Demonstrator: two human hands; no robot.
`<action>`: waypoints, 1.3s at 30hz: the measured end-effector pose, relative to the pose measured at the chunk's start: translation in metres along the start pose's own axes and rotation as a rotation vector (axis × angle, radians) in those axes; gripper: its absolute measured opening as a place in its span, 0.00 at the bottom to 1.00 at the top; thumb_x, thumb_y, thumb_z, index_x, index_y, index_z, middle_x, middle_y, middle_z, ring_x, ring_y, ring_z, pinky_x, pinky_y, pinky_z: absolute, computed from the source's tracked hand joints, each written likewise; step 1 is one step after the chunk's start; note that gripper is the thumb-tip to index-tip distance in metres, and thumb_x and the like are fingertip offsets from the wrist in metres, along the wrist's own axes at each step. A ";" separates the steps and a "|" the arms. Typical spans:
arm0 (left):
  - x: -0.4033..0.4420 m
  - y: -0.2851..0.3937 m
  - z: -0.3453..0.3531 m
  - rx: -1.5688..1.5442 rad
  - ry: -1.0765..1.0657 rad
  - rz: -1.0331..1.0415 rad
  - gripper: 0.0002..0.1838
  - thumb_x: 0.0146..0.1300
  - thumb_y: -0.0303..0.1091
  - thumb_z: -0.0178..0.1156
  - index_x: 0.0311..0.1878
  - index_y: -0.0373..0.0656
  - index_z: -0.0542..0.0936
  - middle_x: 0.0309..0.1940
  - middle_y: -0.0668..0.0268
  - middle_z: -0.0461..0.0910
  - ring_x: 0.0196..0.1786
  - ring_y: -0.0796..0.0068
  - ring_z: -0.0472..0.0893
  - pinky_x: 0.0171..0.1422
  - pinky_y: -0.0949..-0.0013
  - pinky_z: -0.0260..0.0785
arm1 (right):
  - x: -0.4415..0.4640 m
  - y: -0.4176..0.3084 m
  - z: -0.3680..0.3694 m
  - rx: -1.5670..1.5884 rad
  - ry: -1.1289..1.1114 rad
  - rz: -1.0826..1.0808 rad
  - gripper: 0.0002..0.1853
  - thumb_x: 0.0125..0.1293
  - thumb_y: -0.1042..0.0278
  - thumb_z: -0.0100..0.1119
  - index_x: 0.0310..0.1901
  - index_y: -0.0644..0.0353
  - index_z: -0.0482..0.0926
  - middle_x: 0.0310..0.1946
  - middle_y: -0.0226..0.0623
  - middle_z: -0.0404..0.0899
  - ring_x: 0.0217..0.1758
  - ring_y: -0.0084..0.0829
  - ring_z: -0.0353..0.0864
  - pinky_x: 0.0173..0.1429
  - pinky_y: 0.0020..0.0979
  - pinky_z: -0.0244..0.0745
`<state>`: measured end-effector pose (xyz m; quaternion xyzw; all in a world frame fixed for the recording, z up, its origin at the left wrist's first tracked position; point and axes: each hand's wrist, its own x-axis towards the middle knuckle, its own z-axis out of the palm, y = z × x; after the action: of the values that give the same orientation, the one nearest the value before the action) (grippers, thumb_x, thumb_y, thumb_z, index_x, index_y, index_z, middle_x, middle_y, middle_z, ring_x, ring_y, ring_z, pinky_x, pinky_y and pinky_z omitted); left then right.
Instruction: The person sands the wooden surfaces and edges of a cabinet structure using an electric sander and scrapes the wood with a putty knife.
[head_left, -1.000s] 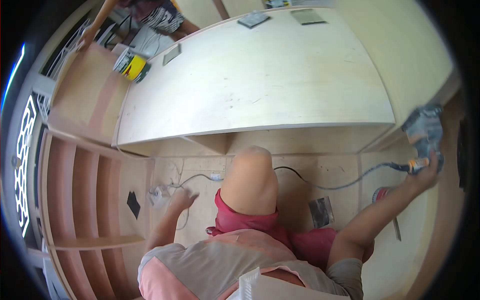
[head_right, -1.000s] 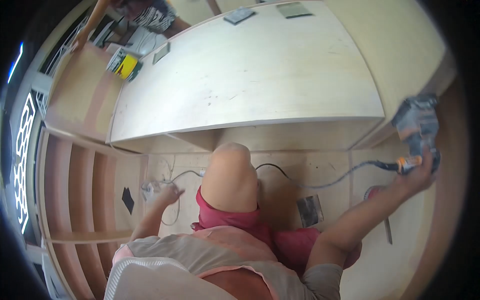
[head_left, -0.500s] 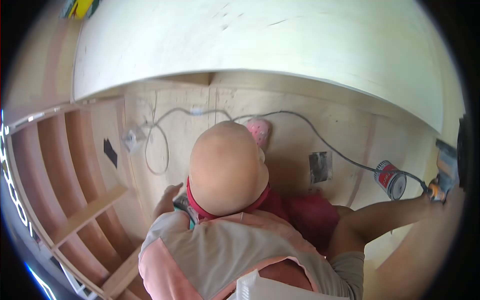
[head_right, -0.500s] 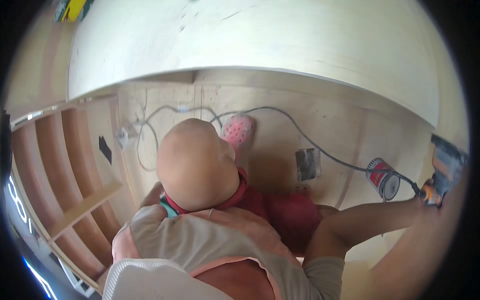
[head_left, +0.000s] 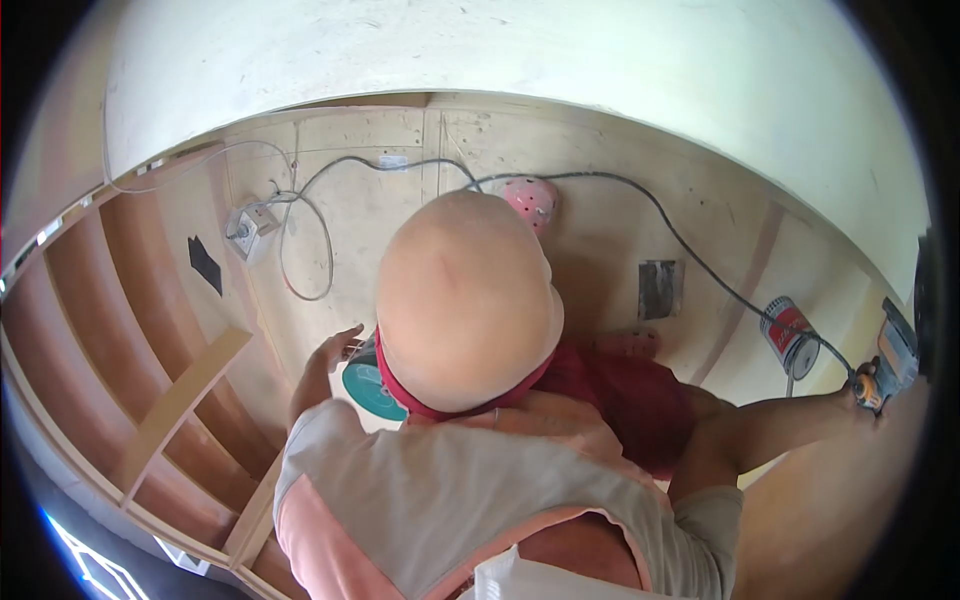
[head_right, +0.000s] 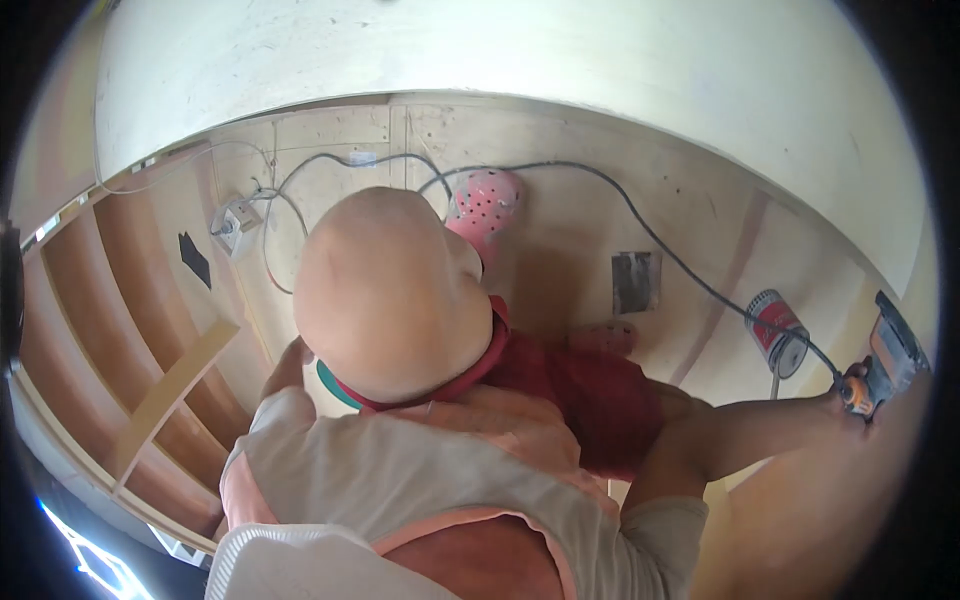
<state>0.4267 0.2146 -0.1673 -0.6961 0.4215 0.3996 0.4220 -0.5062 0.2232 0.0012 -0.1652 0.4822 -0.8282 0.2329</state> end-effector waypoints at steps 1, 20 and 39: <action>0.005 0.008 -0.004 0.015 0.001 0.020 0.30 0.56 0.58 0.60 0.45 0.35 0.82 0.45 0.42 0.80 0.51 0.50 0.80 0.55 0.55 0.71 | -0.001 0.000 0.001 0.005 0.000 0.006 0.27 0.57 0.64 0.56 0.56 0.73 0.67 0.50 0.57 0.72 0.51 0.54 0.75 0.43 0.49 0.78; -0.055 0.196 -0.051 0.352 -0.082 0.718 0.28 0.57 0.55 0.61 0.46 0.36 0.82 0.45 0.44 0.81 0.51 0.53 0.81 0.55 0.56 0.71 | -0.056 0.065 -0.021 0.284 0.164 0.270 0.27 0.55 0.66 0.55 0.54 0.73 0.65 0.50 0.56 0.70 0.52 0.52 0.74 0.47 0.47 0.78; -0.234 0.300 -0.301 -0.270 0.811 1.477 0.15 0.62 0.36 0.62 0.46 0.34 0.79 0.27 0.59 0.80 0.30 0.69 0.77 0.41 0.66 0.72 | -0.079 -0.047 0.185 0.133 0.475 -0.290 0.17 0.43 0.81 0.62 0.37 0.62 0.72 0.29 0.37 0.73 0.31 0.32 0.76 0.35 0.32 0.74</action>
<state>0.1341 -0.0914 0.0684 -0.3765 0.8345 0.3388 -0.2168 -0.3584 0.1528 0.1272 -0.0183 0.4394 -0.8981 0.0027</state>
